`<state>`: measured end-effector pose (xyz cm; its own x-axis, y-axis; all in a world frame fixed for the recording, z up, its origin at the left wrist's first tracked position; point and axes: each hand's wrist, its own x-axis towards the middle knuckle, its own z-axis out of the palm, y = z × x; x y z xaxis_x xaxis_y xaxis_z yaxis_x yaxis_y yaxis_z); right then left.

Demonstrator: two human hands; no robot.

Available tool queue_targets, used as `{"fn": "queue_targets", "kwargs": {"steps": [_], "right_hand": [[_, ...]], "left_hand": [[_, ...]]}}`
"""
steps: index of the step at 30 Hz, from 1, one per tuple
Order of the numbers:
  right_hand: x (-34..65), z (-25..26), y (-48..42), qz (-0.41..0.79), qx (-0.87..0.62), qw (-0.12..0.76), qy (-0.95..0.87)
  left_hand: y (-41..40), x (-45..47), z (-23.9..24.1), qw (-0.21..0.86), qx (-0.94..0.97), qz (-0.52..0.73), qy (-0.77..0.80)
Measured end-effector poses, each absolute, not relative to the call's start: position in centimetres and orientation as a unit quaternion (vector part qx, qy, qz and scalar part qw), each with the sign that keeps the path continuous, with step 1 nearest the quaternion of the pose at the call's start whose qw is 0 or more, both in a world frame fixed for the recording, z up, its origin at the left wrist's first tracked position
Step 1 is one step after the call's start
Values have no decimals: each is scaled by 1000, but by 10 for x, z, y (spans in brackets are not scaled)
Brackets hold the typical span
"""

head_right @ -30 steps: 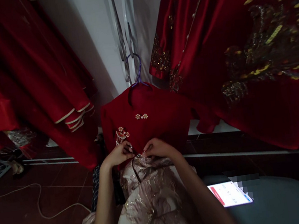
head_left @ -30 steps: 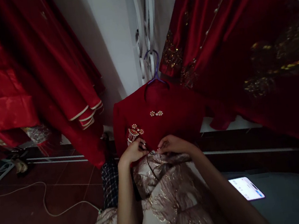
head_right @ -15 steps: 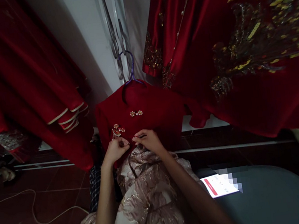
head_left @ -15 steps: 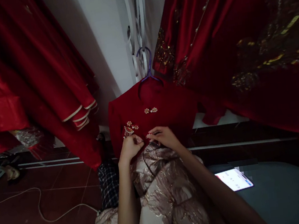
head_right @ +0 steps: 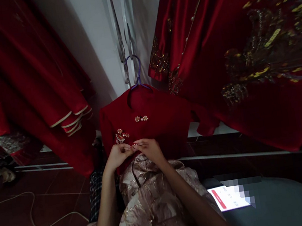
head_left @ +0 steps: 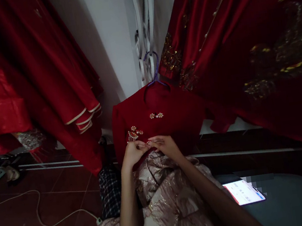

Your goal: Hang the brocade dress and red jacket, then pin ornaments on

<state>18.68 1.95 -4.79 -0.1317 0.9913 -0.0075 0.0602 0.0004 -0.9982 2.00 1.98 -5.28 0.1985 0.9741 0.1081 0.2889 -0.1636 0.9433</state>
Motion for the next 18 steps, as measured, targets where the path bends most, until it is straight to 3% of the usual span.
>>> {"fn": "queue_targets", "kwargs": {"steps": [5,12,18], "right_hand": [[195,-41,19,536,-475,441,-541],[197,-47,21,562,-460,416,-548],[194,-56,24,515,-467,435,-572]], "left_hand": [[20,17,-50,459,637,414,460],[21,16,-53,395,674,404,476],[22,23,-50,326,679,410,515]]}}
